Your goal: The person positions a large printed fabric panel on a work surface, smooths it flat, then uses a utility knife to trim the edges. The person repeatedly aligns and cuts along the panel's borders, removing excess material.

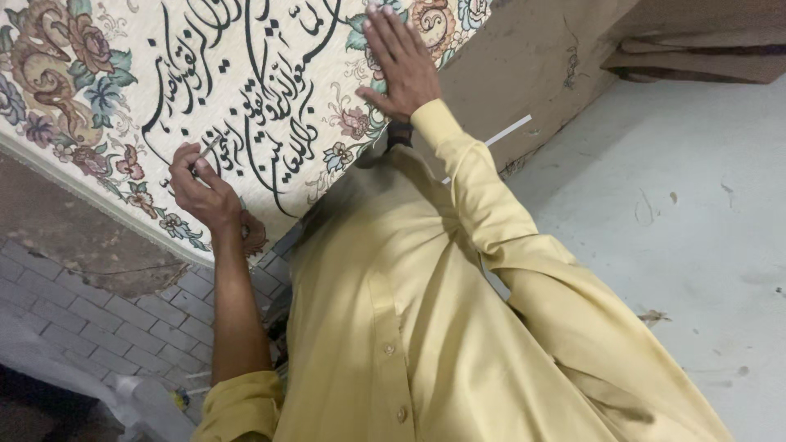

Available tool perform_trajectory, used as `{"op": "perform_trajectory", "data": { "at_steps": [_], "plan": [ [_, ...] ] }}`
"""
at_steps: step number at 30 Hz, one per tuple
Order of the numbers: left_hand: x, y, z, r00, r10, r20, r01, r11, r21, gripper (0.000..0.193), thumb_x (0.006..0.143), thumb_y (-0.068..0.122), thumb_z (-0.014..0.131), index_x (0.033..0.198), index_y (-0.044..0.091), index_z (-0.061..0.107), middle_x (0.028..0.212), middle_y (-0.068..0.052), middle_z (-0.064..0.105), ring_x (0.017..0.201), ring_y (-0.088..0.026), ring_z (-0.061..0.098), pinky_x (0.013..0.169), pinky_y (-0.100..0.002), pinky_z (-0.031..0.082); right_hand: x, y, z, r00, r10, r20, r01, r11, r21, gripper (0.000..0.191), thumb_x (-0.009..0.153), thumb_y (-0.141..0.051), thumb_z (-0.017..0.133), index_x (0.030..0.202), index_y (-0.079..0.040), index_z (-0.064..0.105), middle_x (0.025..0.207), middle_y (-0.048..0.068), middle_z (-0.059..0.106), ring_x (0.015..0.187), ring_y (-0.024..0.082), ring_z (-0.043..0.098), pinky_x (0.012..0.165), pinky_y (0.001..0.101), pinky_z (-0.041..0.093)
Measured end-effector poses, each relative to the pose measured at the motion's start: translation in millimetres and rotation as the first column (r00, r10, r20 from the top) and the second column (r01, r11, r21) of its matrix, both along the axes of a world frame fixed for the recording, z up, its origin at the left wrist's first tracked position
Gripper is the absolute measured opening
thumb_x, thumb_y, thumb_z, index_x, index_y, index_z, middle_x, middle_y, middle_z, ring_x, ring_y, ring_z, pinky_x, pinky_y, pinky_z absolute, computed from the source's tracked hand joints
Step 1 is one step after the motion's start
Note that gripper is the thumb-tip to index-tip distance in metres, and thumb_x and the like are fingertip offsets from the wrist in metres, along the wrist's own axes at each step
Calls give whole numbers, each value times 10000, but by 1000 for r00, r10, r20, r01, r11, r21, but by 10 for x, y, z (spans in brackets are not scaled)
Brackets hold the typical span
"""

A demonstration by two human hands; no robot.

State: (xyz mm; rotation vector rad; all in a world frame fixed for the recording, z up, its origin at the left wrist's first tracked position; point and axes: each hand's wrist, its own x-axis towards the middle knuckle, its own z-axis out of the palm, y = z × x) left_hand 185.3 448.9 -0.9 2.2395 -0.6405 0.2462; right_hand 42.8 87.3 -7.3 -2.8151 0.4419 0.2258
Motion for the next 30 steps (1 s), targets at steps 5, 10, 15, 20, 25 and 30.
{"op": "perform_trajectory", "data": {
  "at_steps": [5,10,15,20,25,30],
  "plan": [
    [-19,-18,-14,1000,-14,15,14,1000,1,163,1147,142,495,1155,8,587,1228,-177,705,1149,-375,672,994,-493,495,-65,-289,-96,996,-56,70,51,996,72,926,1053,-702,511,1674,-75,230,1724,146,248,1619,324,167,1344,486,82],
    [13,0,-63,1000,21,20,-21,1000,0,164,1138,150,504,1153,13,593,1194,-168,709,1110,-374,677,982,-492,502,180,731,11,960,17,280,-78,975,208,883,1012,-576,631,1633,-70,261,1677,224,296,1581,379,227,1319,520,132],
    [27,0,-69,998,60,21,-60,998,-5,177,1127,164,520,1146,13,609,1198,-165,720,1099,-382,680,965,-485,507,139,1934,-98,746,641,181,-627,768,-131,983,971,-666,523,1694,-119,143,1763,54,98,1621,239,79,1323,436,66],
    [13,24,-48,1000,7,-2,-7,999,-32,162,1138,135,493,1140,4,587,1203,-169,716,1153,-378,691,1010,-487,512,-72,1293,-276,881,473,-18,-464,871,160,1022,999,-839,270,1689,-106,97,1762,80,60,1625,249,37,1310,451,23],
    [17,38,-16,1000,-15,11,15,1000,-26,139,1128,104,499,1119,-2,587,1191,-185,714,1162,-391,688,1014,-505,507,-188,604,-233,963,255,-88,-252,967,38,1036,973,-848,234,1707,-125,127,1768,89,73,1628,267,43,1313,477,43],
    [11,-2,39,1000,-15,2,15,999,-50,133,1121,99,501,1117,-9,579,1179,-197,713,1144,-399,692,995,-506,519,-374,-44,-344,997,48,61,-50,998,33,1014,1002,-826,352,1697,-108,181,1765,94,121,1641,279,96,1338,479,89]
  ]
}}
